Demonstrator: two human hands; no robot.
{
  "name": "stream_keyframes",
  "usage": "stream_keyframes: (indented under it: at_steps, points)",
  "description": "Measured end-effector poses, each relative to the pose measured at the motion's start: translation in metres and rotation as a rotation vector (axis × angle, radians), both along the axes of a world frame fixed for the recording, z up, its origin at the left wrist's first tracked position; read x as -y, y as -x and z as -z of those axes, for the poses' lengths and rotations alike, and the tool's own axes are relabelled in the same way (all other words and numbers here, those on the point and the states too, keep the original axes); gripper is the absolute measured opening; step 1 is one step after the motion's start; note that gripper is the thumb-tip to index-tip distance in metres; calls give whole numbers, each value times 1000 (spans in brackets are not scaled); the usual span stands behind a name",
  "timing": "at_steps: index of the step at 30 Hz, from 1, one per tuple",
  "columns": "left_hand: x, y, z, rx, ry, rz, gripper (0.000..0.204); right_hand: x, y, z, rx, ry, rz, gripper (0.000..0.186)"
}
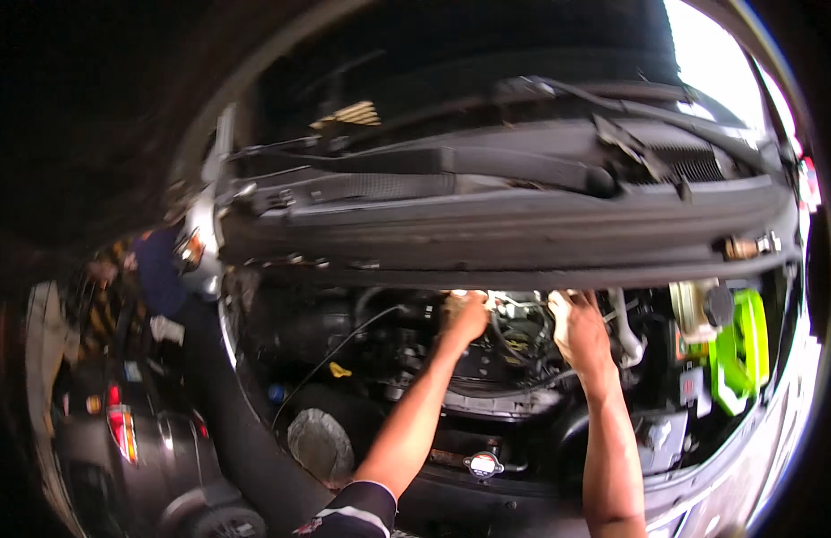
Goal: The recorder is working on a vehicle engine, manipulating various components like hoses and wiring with their hands and tools.
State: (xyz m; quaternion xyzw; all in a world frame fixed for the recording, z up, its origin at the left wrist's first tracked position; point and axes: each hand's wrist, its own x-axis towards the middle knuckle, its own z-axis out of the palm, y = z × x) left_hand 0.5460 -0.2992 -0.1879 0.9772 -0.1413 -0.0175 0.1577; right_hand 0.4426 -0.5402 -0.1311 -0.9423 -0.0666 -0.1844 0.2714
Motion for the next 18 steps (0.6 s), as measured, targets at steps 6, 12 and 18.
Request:
stream_keyframes:
  at_steps: [6, 12, 18]
  points:
    - [-11, 22, -63, -294, 18, 134, 23, 10, 2, 28, 46, 85, -66, 13]
    - [-75, 79, -221, -569, 301, -1, 36, 20, 1, 27, -126, 8, -20, 30]
    - [-237, 51, -265, 557, 150, -366, 19, 8, -2, 23, -163, -188, -43, 25]
